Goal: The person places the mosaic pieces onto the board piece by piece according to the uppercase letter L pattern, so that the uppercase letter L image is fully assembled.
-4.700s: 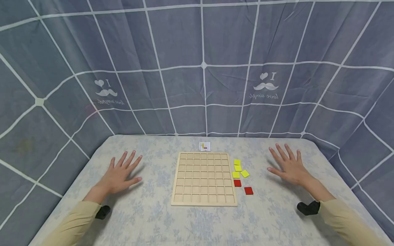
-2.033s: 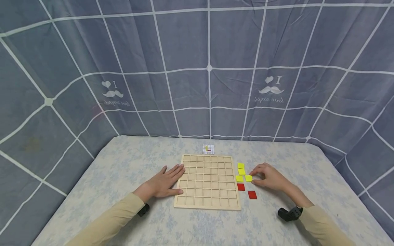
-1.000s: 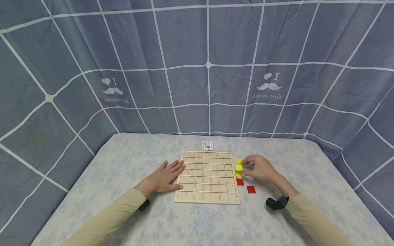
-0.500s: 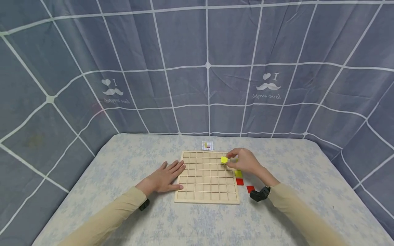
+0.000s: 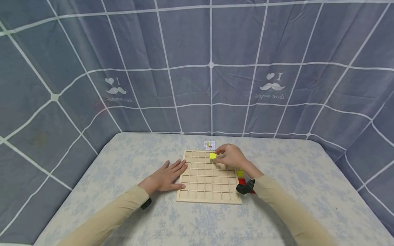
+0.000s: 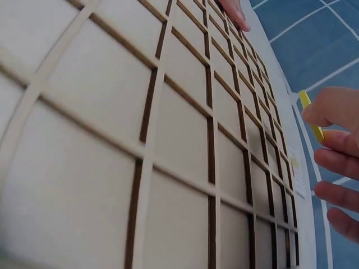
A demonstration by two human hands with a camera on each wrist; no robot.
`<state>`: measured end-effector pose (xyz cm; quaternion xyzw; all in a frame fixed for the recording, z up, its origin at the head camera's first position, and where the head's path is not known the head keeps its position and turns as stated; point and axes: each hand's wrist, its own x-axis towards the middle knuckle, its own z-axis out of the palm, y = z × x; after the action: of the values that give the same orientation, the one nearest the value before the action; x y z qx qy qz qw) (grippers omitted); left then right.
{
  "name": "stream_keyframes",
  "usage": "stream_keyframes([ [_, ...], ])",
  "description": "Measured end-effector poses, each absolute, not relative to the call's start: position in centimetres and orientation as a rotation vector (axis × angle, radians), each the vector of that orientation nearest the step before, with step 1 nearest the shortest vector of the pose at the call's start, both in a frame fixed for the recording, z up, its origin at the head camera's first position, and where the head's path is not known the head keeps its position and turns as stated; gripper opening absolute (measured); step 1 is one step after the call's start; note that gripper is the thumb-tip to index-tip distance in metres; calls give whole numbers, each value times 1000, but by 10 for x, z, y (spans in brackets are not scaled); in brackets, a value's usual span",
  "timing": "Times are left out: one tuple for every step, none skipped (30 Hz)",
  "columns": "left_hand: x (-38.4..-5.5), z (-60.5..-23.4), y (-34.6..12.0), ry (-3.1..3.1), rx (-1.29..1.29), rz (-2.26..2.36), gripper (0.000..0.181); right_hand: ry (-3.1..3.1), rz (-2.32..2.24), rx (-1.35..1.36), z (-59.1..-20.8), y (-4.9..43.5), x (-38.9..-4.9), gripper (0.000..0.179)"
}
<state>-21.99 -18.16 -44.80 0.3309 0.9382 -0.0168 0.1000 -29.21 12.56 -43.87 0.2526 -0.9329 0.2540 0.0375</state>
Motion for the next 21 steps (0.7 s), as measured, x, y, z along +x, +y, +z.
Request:
stream_keyframes([
  [-220, -448, -181, 2771, 977, -55, 84, -2862, 776, 782, -439, 123, -293, 23],
  [-220, -447, -181, 2769, 978, -59, 84, -2860, 775, 792, -439, 120, -295, 23],
  [-221, -447, -181, 2768, 976, -61, 84, -2859, 778, 800, -439, 117, -296, 22],
  [-221, -447, -180, 2766, 971, -67, 84, -2855, 776, 810, -440, 114, -297, 22],
  [-221, -447, -180, 2767, 968, -66, 83, -2853, 769, 819, -441, 111, -299, 22],
  [-221, -447, -180, 2767, 962, -69, 83, -2852, 765, 828, -442, 109, -300, 22],
  [-221, -447, -179, 2767, 959, -70, 83, -2855, 766, 832, -442, 107, -301, 23],
  [-221, -447, -179, 2768, 957, -72, 83, -2858, 766, 836, -443, 104, -302, 23],
  [-221, -448, -179, 2768, 955, -69, 83, -2863, 766, 841, -443, 102, -303, 24],
  [-221, -448, -179, 2768, 953, -68, 84, -2865, 761, 846, -443, 100, -303, 24],
  [-221, -448, -179, 2768, 953, -66, 84, -2868, 757, 852, -444, 98, -303, 24],
  [-221, -448, -179, 2769, 951, -64, 84, -2871, 751, 857, -444, 96, -303, 24],
  [-221, -448, -179, 2770, 950, -61, 84, -2870, 745, 866, -444, 94, -303, 23],
  [-221, -448, -179, 2769, 947, -60, 84, -2868, 740, 875, -444, 92, -303, 23],
  [-221, -448, -179, 2769, 943, -58, 84, -2865, 740, 886, -444, 91, -303, 22],
  [-221, -448, -179, 2768, 936, -60, 84, -2863, 733, 897, -445, 89, -303, 21],
  [-221, -448, -179, 2767, 930, -64, 84, -2864, 724, 903, -446, 88, -303, 21],
  [-221, -448, -179, 2765, 923, -70, 85, -2860, 717, 913, -446, 86, -303, 21],
  [-221, -448, -179, 2763, 920, -67, 85, -2860, 705, 918, -447, 85, -303, 21],
  [-221, -448, -178, 2760, 912, -75, 85, -2860, 695, 921, -448, 83, -304, 21],
  [-221, -447, -178, 2759, 906, -80, 85, -2861, 685, 922, -449, 82, -304, 22],
])
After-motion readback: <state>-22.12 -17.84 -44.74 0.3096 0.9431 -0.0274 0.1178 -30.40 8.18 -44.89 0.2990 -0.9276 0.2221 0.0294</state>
